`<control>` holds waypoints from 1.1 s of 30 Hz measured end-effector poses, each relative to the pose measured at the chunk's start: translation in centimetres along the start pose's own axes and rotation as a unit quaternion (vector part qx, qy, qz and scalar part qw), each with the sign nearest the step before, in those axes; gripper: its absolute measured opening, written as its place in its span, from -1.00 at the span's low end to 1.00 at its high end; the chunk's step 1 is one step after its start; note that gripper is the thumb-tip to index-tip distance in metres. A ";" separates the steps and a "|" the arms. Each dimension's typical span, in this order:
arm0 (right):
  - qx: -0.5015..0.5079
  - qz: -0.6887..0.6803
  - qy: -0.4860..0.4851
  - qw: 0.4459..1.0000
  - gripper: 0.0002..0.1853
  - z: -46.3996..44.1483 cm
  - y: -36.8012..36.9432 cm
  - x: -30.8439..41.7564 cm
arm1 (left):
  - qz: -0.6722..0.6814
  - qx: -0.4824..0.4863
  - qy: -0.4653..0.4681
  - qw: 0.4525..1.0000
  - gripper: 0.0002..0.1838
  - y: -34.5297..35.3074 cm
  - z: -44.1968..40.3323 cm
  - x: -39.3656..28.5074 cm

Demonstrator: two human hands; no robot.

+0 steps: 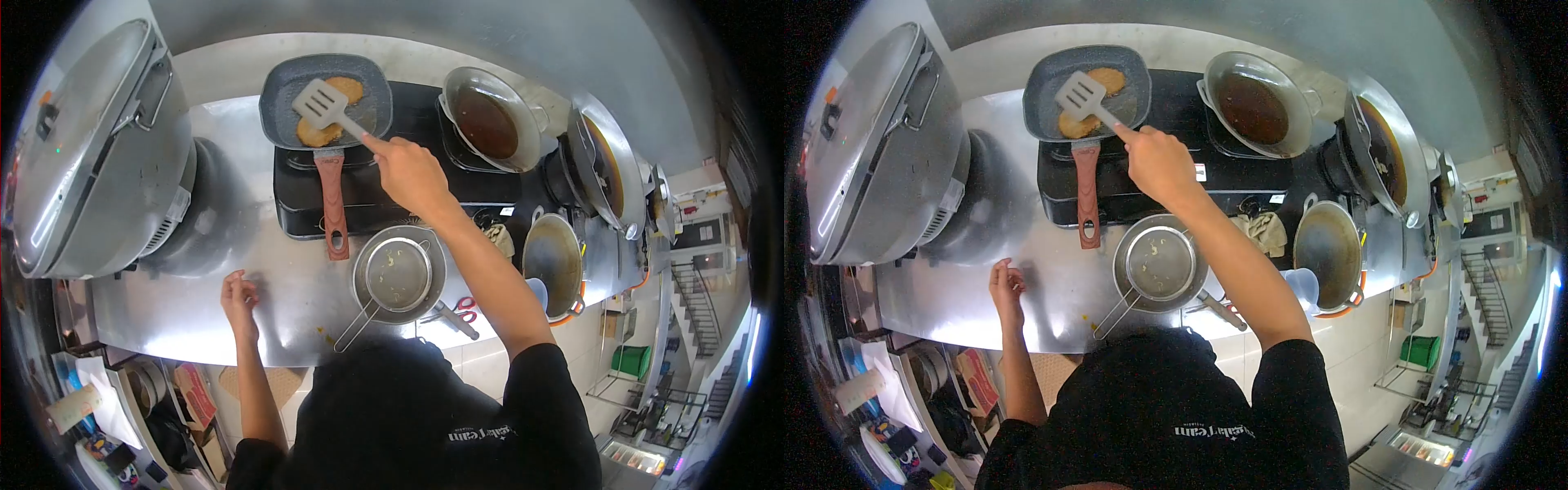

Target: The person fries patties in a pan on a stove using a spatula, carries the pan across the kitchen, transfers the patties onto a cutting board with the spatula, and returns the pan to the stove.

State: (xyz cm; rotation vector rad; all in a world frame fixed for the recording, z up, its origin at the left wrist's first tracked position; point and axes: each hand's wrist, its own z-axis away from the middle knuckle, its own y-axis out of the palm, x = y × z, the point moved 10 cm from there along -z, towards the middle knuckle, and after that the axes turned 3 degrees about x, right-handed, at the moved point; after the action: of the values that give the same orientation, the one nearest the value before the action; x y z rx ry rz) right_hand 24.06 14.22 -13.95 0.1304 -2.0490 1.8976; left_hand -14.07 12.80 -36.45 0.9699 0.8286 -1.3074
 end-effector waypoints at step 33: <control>0.085 0.003 0.058 0.995 -0.54 -5.4 1.7 -6.7 | -0.474 -0.214 0.209 0.828 -0.76 -6.1 -0.6 -3.1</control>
State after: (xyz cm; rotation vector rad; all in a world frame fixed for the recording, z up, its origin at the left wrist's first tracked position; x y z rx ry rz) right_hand 30.84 18.65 -17.40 0.0546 -1.8131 2.0318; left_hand -20.46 14.55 -34.47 0.4514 2.0271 -1.6150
